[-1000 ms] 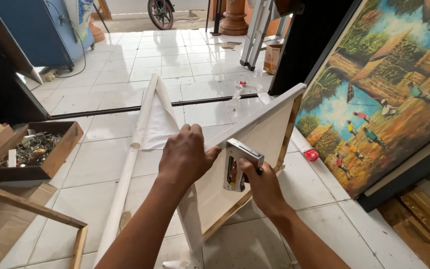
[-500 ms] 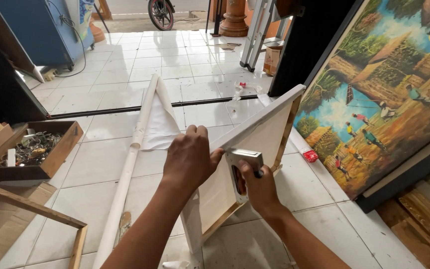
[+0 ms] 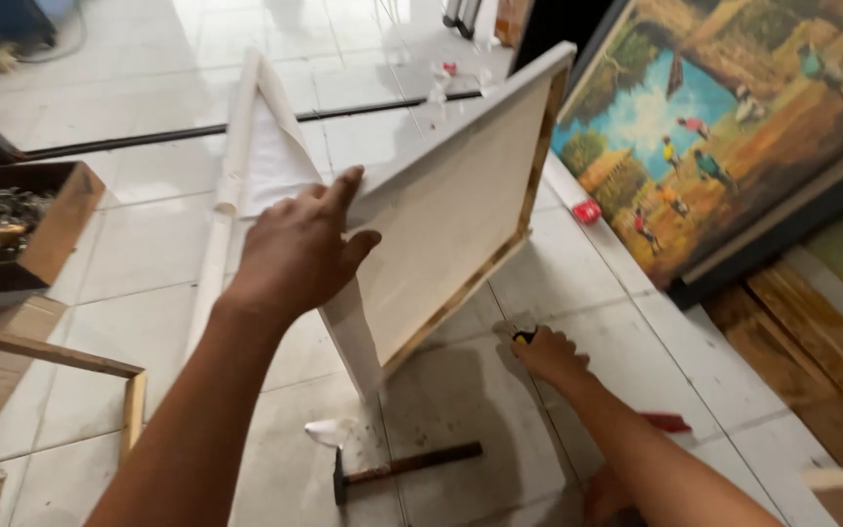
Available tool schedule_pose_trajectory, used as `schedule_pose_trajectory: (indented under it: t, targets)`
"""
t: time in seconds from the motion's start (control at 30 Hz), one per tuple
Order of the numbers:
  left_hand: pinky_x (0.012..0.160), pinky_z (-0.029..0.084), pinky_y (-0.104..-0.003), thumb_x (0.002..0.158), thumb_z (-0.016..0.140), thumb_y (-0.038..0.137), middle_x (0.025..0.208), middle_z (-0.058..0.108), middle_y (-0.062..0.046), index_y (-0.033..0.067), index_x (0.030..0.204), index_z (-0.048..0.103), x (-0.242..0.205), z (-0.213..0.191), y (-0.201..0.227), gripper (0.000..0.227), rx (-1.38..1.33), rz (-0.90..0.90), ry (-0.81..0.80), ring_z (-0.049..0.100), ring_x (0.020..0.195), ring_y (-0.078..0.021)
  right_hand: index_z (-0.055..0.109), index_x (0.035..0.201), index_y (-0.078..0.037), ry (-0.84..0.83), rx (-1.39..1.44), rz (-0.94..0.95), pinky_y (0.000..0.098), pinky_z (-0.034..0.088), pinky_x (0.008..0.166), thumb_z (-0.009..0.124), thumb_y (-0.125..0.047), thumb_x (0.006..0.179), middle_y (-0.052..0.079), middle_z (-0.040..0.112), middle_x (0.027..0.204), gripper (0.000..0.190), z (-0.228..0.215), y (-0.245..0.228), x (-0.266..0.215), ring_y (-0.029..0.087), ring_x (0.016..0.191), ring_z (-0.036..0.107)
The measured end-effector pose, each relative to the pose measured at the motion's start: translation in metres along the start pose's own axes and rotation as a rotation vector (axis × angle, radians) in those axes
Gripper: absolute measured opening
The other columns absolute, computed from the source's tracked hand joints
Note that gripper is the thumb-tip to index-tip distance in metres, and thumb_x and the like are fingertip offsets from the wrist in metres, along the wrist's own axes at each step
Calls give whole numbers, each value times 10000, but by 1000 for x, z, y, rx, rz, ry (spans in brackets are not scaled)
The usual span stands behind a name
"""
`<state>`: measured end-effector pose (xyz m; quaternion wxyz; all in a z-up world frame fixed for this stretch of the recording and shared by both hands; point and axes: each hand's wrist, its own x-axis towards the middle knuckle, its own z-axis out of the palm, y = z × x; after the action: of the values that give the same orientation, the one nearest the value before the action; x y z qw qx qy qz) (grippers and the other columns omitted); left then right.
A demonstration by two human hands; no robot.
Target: Stretching a white canvas over a wooden frame and securing it using a manual staple gun and trimming excess with a knife.
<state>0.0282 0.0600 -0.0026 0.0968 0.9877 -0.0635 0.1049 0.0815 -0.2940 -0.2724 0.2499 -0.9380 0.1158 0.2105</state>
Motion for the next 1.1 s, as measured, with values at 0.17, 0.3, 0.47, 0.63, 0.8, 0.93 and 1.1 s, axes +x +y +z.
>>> schedule_pose_trajectory:
  t: [0.17, 0.3, 0.47, 0.63, 0.8, 0.93, 1.1]
  targets:
    - [827, 618, -657, 1081, 588, 537, 1331, 704, -220, 186, 1755, 397, -8, -21, 34, 783, -5, -9, -96, 724, 1123, -503, 467, 1618, -30, 63, -263, 25, 687, 328, 1222, 603, -539, 1022, 292, 487, 1630, 796, 25, 49, 40, 499, 1523, 439]
    - [800, 595, -609, 1101, 518, 650, 1311, 692, -165, 256, 1788, 324, -7, -25, 39, 815, 36, -54, -149, 709, 1116, -474, 433, 1610, -59, 128, -352, 4, 616, 500, 1166, 735, -575, 1018, 236, 501, 1633, 841, 57, 91, 77, 459, 1480, 499]
    - [964, 544, -562, 1045, 536, 686, 1508, 689, -108, 238, 1671, 448, 2, -2, 16, 775, -234, -65, 29, 690, 1271, -398, 483, 1608, -167, 106, -248, -88, 523, 573, 1058, 732, -477, 978, 150, 464, 1606, 745, 32, 36, 45, 391, 1423, 497]
    - [1141, 530, -491, 1166, 577, 550, 1243, 802, -159, 117, 1262, 771, -6, 35, -21, 484, -928, 46, 637, 752, 1272, -355, 751, 1454, -143, 14, 194, -358, 535, 637, 991, 703, -481, 1023, 206, 764, 1370, 550, -40, -125, -59, 396, 1293, 747]
    - [1177, 520, -563, 815, 912, 163, 1624, 612, -158, 153, 1524, 602, -24, 55, -43, 774, -740, 279, 609, 605, 1482, -443, 748, 1236, -2, -380, 1007, -423, 361, 573, 613, 548, -536, 1127, 98, 679, 840, 580, -81, -236, -150, 235, 730, 681]
    - [1027, 627, -601, 784, 778, 16, 1636, 596, -163, 182, 1582, 473, -24, 61, -39, 870, -725, 43, 565, 626, 1424, -498, 707, 1251, -3, -390, 1027, -489, 351, 565, 588, 553, -602, 1118, 72, 595, 826, 632, -67, -269, -140, 210, 713, 631]
    - [972, 693, -545, 915, 703, -126, 1392, 765, -108, 163, 1369, 721, -21, 67, -32, 539, -812, 122, 649, 768, 1252, -437, 629, 1001, -50, -238, 1252, -557, 274, 409, 505, 698, -357, 1151, -51, 343, 697, 348, -60, -276, -140, 118, 588, 402]
